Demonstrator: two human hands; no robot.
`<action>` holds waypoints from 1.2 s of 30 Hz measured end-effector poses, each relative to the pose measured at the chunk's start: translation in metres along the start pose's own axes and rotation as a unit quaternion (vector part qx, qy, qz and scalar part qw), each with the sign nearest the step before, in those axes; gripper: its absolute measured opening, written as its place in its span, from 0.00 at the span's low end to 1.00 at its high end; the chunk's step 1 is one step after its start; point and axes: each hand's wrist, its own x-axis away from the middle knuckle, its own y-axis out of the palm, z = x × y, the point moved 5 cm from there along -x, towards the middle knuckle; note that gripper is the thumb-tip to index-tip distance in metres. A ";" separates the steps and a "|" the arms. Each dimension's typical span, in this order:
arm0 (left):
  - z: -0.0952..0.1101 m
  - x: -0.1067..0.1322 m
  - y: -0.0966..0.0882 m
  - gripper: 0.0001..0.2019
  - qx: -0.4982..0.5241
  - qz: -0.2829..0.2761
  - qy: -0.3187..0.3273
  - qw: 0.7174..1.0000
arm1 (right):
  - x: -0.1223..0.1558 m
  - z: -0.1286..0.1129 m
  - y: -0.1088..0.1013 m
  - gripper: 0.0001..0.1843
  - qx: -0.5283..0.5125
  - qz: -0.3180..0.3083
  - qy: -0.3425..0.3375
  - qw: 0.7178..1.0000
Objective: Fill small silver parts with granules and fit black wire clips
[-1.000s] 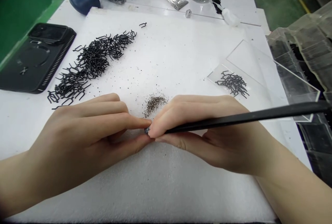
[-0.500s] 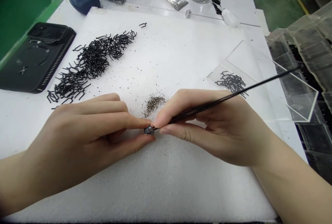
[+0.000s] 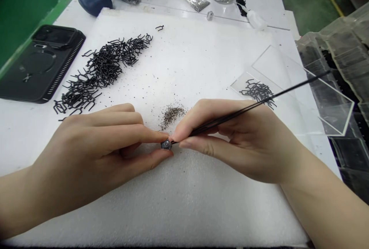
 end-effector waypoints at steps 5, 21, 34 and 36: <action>0.000 0.000 0.000 0.03 -0.001 0.000 0.002 1.000 | 0.000 0.001 -0.001 0.17 0.008 -0.002 -0.002 1.000; -0.003 -0.001 -0.002 0.03 -0.006 0.005 -0.001 1.000 | -0.001 -0.004 -0.016 0.11 0.072 0.109 -0.010 0.991; -0.003 -0.005 -0.003 0.02 0.002 -0.009 -0.037 0.999 | -0.003 -0.002 -0.012 0.06 0.103 -0.012 -0.012 0.995; -0.003 -0.006 -0.002 0.02 0.003 -0.006 -0.035 0.999 | -0.003 -0.002 -0.012 0.05 0.105 -0.020 -0.015 0.994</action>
